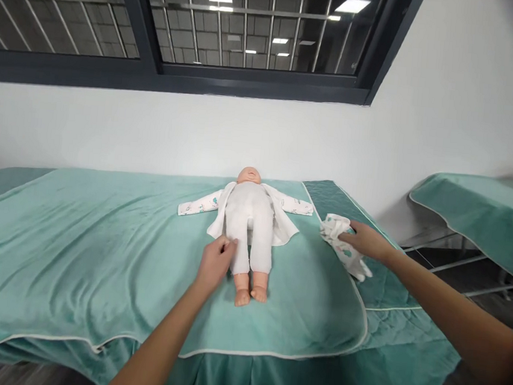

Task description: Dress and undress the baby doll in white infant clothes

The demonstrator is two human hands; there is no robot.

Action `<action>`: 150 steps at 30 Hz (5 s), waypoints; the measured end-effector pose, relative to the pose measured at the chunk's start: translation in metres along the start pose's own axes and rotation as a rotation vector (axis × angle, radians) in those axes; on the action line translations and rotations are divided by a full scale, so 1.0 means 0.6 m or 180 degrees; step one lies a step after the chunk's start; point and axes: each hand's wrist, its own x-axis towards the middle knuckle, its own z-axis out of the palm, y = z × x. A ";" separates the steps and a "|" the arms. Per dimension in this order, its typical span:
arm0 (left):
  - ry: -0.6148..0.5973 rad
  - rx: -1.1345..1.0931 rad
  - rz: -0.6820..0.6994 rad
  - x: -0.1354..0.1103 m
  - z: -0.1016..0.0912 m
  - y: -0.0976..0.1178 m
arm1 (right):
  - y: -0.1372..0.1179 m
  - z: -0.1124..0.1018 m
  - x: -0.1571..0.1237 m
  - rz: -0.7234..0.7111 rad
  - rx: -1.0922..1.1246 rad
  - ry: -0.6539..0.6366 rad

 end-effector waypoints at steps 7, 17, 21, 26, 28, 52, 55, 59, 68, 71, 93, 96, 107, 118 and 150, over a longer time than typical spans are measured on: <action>-0.1333 0.1430 0.1832 -0.081 0.001 0.065 | -0.206 -0.063 -0.066 -0.0334 0.2784 -0.0927; -0.0931 0.2854 0.3722 -0.113 0.037 -0.002 | -0.311 -0.012 -0.127 -0.0064 0.4559 -0.1880; -0.0807 0.2928 0.3926 -0.092 0.042 0.001 | -0.317 0.014 -0.142 0.0063 0.4784 -0.2097; -0.0888 0.2385 0.3663 -0.099 0.051 -0.007 | -0.313 0.025 -0.154 0.0141 0.4868 -0.2152; -0.0940 0.1759 0.3145 -0.101 0.046 0.002 | -0.309 0.029 -0.157 0.0136 0.4870 -0.2194; -0.0230 -0.1220 -0.0112 0.034 -0.106 0.266 | -0.423 -0.006 -0.181 -0.2912 0.1519 0.0956; -0.0413 -0.1504 -0.0204 0.034 -0.116 0.302 | -0.446 -0.025 -0.201 -0.3618 0.0803 0.0672; -0.0199 -0.1707 -0.0276 0.036 -0.127 0.333 | -0.466 -0.038 -0.212 -0.3544 0.0373 0.0798; 0.0366 -0.1720 0.0334 0.050 -0.143 0.341 | -0.479 -0.106 -0.186 -0.3409 0.0030 0.1049; 0.0950 -0.1186 0.0949 0.049 -0.148 0.350 | -0.492 -0.159 -0.159 -0.3123 0.0838 0.0706; -0.0085 -0.1585 0.0818 0.007 -0.124 0.388 | -0.467 -0.159 -0.141 -0.2344 0.2399 -0.0739; -0.0716 -0.1764 0.0328 0.009 -0.115 0.374 | -0.473 -0.152 -0.146 -0.2240 0.2707 -0.0785; -0.1980 -0.1619 0.0153 0.026 -0.120 0.325 | -0.455 -0.134 -0.100 -0.1706 0.3698 -0.0679; -0.1972 -0.2371 -0.0468 0.040 -0.101 0.283 | -0.443 -0.079 -0.124 -0.1910 0.2597 -0.2357; -0.2147 -0.2884 -0.0458 0.064 -0.106 0.210 | -0.440 -0.022 -0.111 -0.1365 0.3682 -0.2164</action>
